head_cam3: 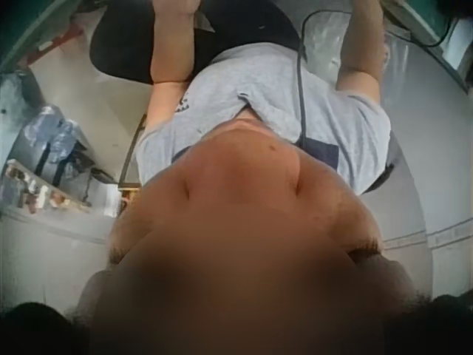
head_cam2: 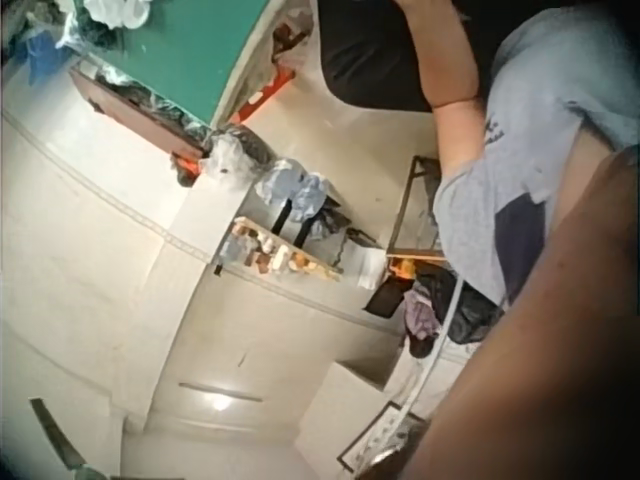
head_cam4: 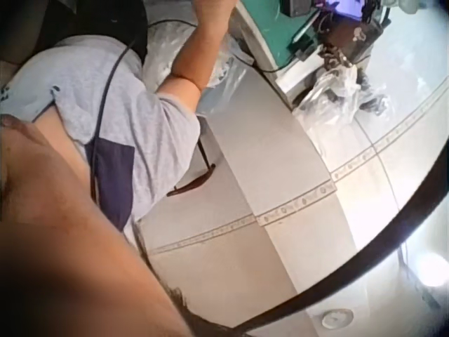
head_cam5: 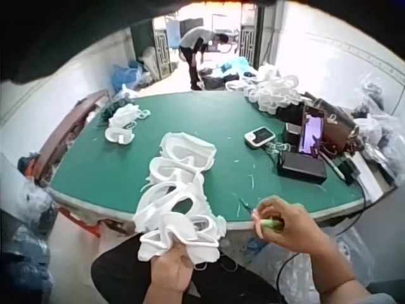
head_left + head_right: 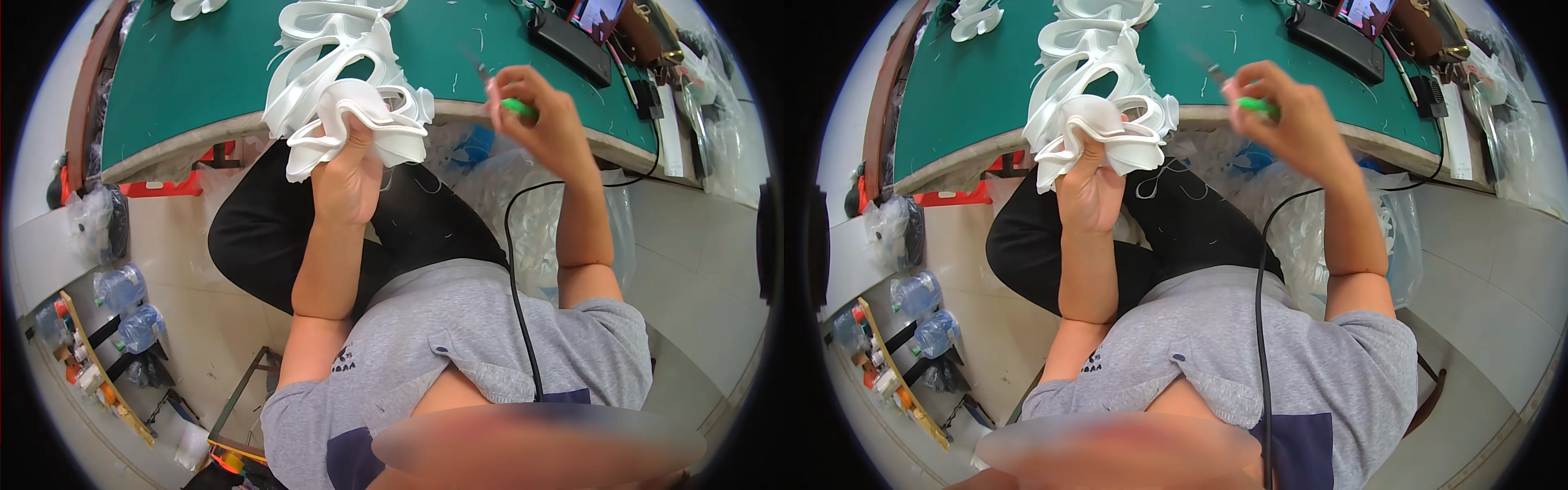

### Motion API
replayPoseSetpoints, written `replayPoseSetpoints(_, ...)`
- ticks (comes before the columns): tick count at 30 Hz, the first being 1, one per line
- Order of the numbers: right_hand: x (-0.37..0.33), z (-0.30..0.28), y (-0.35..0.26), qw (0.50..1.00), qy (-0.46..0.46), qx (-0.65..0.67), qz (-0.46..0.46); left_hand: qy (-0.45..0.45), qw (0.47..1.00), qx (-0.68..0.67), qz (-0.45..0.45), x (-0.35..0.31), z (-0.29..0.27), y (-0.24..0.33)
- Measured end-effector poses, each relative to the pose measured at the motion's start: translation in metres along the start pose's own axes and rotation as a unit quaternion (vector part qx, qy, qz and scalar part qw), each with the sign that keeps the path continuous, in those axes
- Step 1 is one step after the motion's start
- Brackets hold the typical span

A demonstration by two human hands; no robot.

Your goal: Deburring and trimming excess material from white plastic molded components using a scraping tool and scissors at a workbench.

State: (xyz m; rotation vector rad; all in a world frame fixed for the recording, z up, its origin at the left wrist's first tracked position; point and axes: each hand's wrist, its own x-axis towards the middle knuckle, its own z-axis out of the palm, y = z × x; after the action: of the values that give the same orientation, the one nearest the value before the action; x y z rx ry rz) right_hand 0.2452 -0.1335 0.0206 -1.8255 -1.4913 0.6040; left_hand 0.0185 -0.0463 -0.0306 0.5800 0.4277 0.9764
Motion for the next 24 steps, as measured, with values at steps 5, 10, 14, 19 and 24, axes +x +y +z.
replayPoseSetpoints(5,-0.01,0.029,-0.015,0.98,-0.117,0.135,-0.084,-0.004,1.0,0.008,0.017,0.0,-0.002,-0.002)
replayPoseSetpoints(10,-0.013,0.049,-0.004,0.975,-0.119,0.164,-0.088,0.006,1.0,0.001,0.027,-0.001,-0.005,-0.002)
replayPoseSetpoints(14,-0.016,0.056,-0.014,0.977,-0.134,0.154,-0.059,0.003,0.999,0.002,0.047,-0.002,-0.004,-0.004)
replayPoseSetpoints(19,-0.019,0.07,-0.018,0.967,-0.108,0.225,-0.047,0.003,0.995,0.032,0.098,-0.002,-0.003,-0.007)
replayPoseSetpoints(24,-0.021,0.073,-0.019,0.97,-0.1,0.214,-0.061,0.015,0.995,0.028,0.099,-0.004,-0.005,-0.008)
